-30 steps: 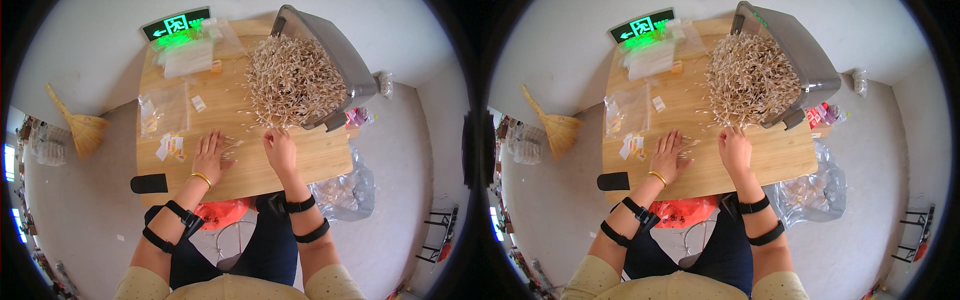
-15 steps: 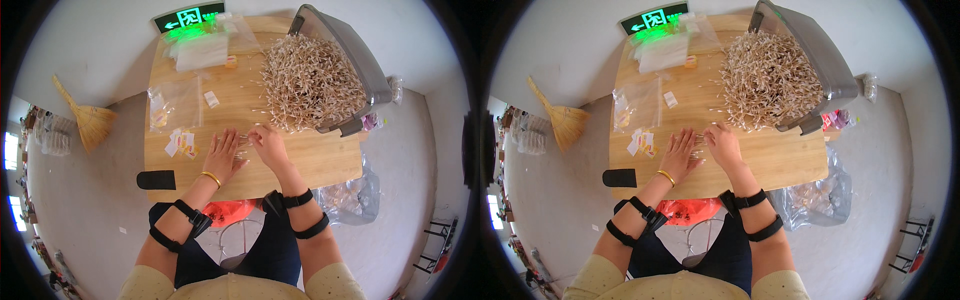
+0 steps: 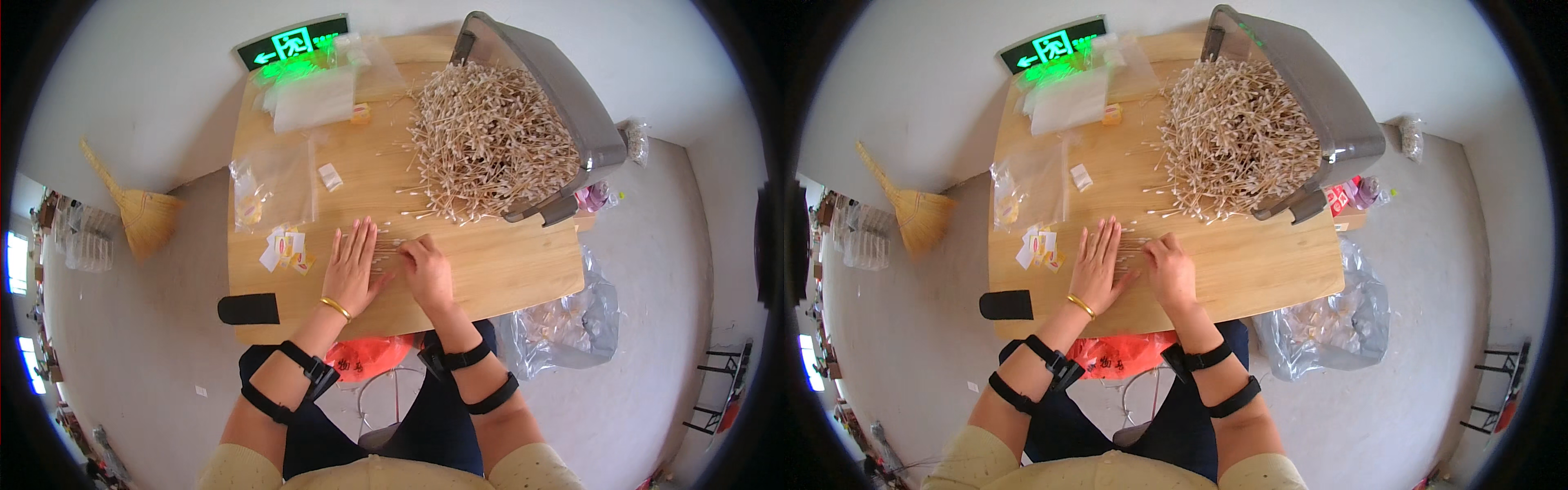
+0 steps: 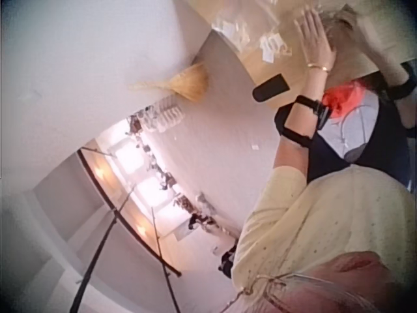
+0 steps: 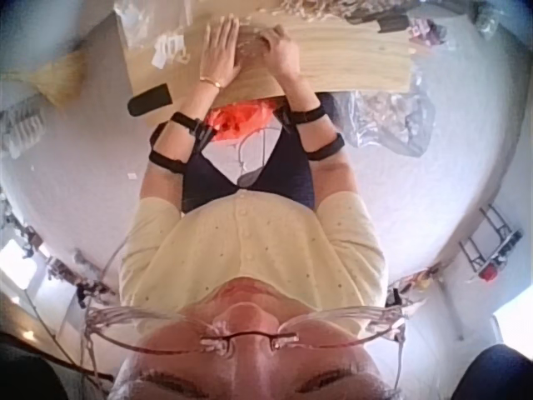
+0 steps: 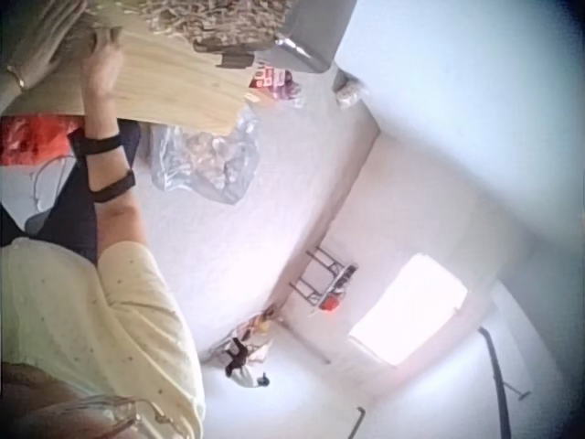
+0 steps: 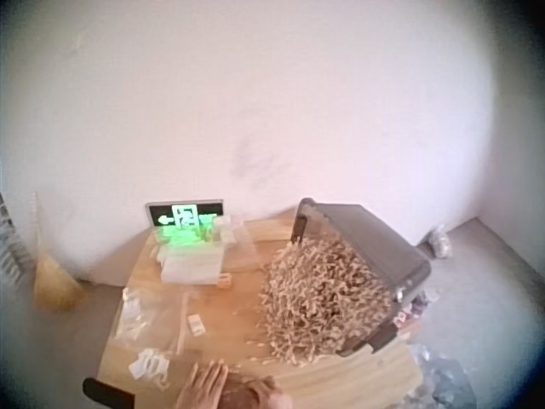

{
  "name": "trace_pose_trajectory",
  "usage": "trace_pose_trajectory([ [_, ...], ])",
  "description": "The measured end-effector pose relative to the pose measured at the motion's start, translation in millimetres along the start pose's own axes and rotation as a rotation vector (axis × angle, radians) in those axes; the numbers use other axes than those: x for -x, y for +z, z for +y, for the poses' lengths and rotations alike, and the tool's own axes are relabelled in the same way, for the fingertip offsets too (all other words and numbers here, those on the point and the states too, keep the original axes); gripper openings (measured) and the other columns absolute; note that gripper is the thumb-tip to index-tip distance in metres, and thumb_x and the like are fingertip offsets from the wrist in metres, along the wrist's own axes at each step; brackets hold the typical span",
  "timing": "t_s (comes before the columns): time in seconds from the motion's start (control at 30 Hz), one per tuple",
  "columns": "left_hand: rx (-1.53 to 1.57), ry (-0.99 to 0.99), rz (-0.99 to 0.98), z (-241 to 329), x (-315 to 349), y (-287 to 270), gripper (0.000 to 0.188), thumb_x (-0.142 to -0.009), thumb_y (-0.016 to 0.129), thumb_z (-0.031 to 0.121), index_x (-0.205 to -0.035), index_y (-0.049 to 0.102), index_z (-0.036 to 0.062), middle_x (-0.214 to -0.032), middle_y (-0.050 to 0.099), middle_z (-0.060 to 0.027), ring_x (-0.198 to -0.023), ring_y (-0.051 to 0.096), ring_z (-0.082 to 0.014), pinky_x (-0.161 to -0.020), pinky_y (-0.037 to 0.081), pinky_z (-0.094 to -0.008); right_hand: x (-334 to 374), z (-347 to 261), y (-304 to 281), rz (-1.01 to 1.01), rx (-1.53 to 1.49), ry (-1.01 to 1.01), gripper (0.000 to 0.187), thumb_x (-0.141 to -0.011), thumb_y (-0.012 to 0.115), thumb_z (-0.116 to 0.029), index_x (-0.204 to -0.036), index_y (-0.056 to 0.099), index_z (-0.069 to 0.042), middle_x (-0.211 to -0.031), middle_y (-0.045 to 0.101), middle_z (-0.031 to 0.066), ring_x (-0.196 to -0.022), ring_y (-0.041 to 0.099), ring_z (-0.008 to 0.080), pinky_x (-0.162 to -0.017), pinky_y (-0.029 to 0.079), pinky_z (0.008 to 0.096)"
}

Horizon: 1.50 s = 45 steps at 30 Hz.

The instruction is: Sort and stack cotton swabs from a bin onto a table.

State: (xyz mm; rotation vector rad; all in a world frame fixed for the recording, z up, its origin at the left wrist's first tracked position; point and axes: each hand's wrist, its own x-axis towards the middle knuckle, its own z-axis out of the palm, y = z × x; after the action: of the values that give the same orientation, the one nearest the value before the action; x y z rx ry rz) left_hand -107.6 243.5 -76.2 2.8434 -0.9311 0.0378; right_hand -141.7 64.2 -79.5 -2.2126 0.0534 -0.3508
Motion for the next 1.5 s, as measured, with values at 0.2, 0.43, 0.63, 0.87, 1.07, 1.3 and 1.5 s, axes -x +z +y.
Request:
trace_pose_trajectory([
  [0.2, 0.017, -0.033, -0.091, 8, -9, -6, 0.096, -0.092, 0.055, 0.06, -0.158, 0.018, 0.0008, -0.166, 0.018, -0.0148, -0.155, 0.013, -0.0284, -0.125, 0.006, -0.0531, 4, 3, -9, 0.077, -0.029, 0.138, 0.011, -0.085, 0.065, -0.001, -0.093, 0.061, -0.006, -0.089, 0.06, 0.0142, -0.08, 0.063, 0.0359, -0.069, 0.052, 0.0435],
  [0.43, -0.053, 0.003, -0.159, 7, 6, -13, 0.097, -0.092, 0.055, 0.06, -0.158, 0.018, -0.0003, -0.167, 0.015, -0.0151, -0.156, 0.009, -0.0264, -0.124, -0.001, -0.0537, 7, 6, -13, 0.125, -0.169, 0.138, 0.009, -0.086, 0.065, -0.001, -0.092, 0.06, -0.004, -0.089, 0.059, 0.015, -0.078, 0.062, 0.0345, -0.068, 0.052, 0.0413],
  [0.63, -0.083, -0.046, -0.144, 10, 11, -9, 0.093, -0.094, 0.046, 0.064, -0.158, 0.02, 0.0014, -0.167, 0.017, -0.0121, -0.156, 0.009, -0.0243, -0.124, -0.001, -0.0553, 8, 2, -6, 0.15, 0.008, -0.006, 0.018, -0.082, 0.065, -0.002, -0.1, 0.064, -0.006, -0.096, 0.058, 0.015, -0.092, 0.058, 0.0357, -0.081, 0.05, 0.0444],
  [0.87, -0.116, -0.065, -0.106, 9, -4, -8, 0.091, -0.095, 0.045, 0.063, -0.158, 0.021, 0.0017, -0.167, 0.016, -0.012, -0.156, 0.008, -0.024, -0.124, -0.002, -0.0562, -13, 13, -3, 0.062, 0.081, -0.068, 0.037, -0.08, 0.065, -0.004, -0.116, 0.065, -0.009, -0.104, 0.057, 0.0142, -0.1, 0.055, 0.0353, -0.089, 0.047, 0.045],
  [1.07, -0.084, -0.094, -0.121, 10, -5, -6, 0.091, -0.096, 0.042, 0.063, -0.159, 0.018, 0.0025, -0.167, 0.017, -0.0121, -0.156, 0.008, -0.024, -0.123, -0.003, -0.0577, -28, 8, -3, -0.051, 0.17, -0.077, 0.025, -0.077, 0.072, -0.012, -0.102, 0.067, -0.009, -0.104, 0.058, 0.0129, -0.105, 0.054, 0.0333, -0.092, 0.047, 0.044],
  [1.3, -0.113, -0.106, -0.109, 8, -6, -4, 0.09, -0.097, 0.034, 0.066, -0.159, 0.017, 0.0023, -0.168, 0.014, -0.0119, -0.156, 0.007, -0.0239, -0.123, -0.004, -0.0578, -31, 2, -10, -0.172, 0.282, -0.038, 0.02, -0.075, 0.079, -0.021, -0.084, 0.067, -0.009, -0.101, 0.059, 0.0118, -0.105, 0.054, 0.0325, -0.091, 0.047, 0.0427],
  [1.5, -0.127, -0.133, -0.115, 12, 1, -1, 0.092, -0.097, 0.034, 0.066, -0.159, 0.016, 0.001, -0.168, 0.013, -0.0121, -0.156, 0.007, -0.0241, -0.123, -0.004, -0.0569, -23, 7, -2, -0.016, 0.167, 0.005, 0.016, -0.075, 0.079, -0.018, -0.081, 0.068, -0.009, -0.095, 0.061, 0.0097, -0.096, 0.057, 0.0315, -0.086, 0.048, 0.0424],
])
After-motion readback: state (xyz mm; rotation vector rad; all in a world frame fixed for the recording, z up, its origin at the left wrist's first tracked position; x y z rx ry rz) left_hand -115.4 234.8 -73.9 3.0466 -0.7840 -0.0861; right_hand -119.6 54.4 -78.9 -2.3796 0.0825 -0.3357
